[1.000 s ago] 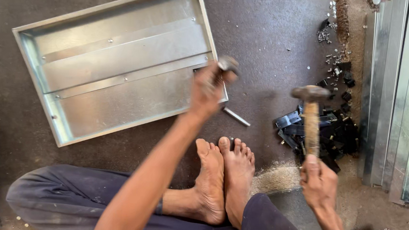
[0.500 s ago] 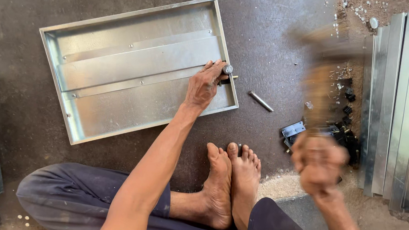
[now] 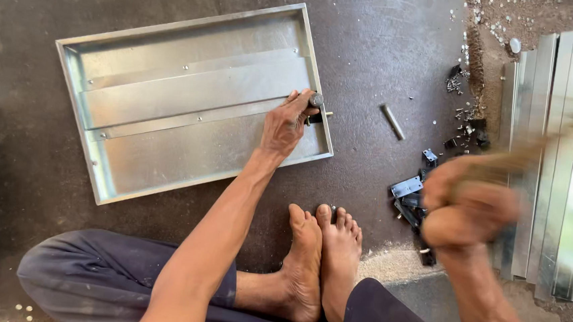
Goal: The person assembles a metal tray by positioning black plastic components along the inner edge of the tray and hammering them into place with a wooden-handled hammer.
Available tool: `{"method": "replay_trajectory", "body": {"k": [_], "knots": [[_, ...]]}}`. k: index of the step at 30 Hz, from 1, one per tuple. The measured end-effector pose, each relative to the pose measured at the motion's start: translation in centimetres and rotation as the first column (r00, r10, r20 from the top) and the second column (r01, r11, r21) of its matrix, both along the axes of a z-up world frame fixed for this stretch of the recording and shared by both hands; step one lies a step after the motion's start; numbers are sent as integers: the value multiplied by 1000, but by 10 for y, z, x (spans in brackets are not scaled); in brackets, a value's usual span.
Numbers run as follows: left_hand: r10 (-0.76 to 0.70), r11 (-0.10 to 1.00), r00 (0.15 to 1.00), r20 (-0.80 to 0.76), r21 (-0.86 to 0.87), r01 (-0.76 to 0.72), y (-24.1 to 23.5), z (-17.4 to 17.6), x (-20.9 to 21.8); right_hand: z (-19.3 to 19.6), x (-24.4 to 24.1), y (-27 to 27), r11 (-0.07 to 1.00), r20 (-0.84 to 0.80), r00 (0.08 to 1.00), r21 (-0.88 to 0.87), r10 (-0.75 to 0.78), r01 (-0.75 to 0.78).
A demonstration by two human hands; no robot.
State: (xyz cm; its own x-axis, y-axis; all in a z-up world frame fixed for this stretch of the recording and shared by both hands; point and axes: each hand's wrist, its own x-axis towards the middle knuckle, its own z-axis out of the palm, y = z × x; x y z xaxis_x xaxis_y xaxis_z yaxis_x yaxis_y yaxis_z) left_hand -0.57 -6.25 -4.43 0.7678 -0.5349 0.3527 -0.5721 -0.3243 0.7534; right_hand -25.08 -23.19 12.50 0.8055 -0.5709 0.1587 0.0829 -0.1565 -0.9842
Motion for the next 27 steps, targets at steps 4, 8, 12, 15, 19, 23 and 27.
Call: {"method": "replay_trajectory", "body": {"k": [4, 8, 12, 15, 19, 23, 27], "knots": [[-66, 998, 993, 100, -10, 67, -5, -9, 8, -17, 20, 10, 1000, -73, 997, -1, 27, -27], [16, 1000, 1000, 3, -26, -16, -16, 24, -5, -48, -19, 44, 951, -743, 661, -267, -101, -155], [-165, 982, 969, -183, -121, 144, -5, 66, 0, -55, -74, 14, 914, -842, 464, -378, -275, -145], [-177, 984, 984, 3, 27, 177, 11, 73, -8, -44, -109, 1, 862, -828, 438, -468, -351, -196], [-112, 940, 993, -38, 321, 119, 11, 63, 9, -41, -77, -37, 787, -554, 791, -596, -261, -158], [-61, 915, 992, -110, 391, 99, 8, 61, 0, -95, 11, -132, 739, -268, 905, -670, -330, 71], [-115, 877, 990, 75, 476, 66, 29, 74, -27, -151, 72, -212, 599, -198, 861, -788, -469, 145]]}}
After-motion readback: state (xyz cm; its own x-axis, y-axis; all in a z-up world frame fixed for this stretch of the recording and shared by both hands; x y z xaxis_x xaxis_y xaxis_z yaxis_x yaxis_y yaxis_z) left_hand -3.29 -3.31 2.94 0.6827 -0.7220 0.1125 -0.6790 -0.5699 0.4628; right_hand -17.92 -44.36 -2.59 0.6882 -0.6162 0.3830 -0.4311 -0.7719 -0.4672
